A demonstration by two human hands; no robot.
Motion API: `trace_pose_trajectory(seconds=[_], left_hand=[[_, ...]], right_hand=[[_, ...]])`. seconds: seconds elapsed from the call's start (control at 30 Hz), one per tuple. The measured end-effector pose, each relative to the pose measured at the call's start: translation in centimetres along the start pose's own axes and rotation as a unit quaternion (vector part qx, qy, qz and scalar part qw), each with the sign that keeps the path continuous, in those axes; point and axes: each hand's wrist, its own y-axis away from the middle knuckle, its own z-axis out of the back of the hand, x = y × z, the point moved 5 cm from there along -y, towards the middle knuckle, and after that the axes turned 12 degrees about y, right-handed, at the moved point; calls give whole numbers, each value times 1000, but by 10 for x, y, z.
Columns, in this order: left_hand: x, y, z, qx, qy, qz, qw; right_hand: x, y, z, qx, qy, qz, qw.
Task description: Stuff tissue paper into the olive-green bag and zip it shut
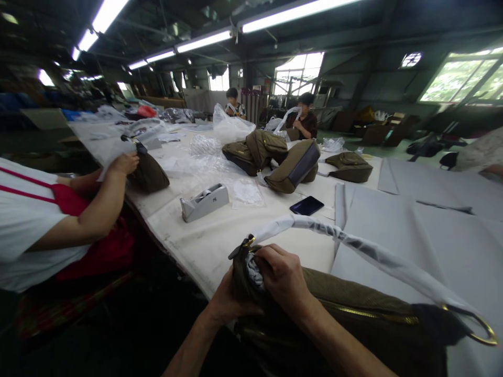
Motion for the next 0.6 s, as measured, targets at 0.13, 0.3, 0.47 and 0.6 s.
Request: trace_pose_trajectory(seconds=[0.13,0.3,0.47,0.6], left_hand=[[-18,-9,-1,38,15,18,999],[-21,-19,1,64,39,1,997],[-19,-18,3,51,-141,-76,986],[-29,-13,-4,86,-210,-139,964]], right_hand=[[0,8,17,-4,-14,-13,1000],[5,27,25,57,41,-21,997],[8,19,6,179,66,-62,980],[9,9,-2,168,-16,-77,983]])
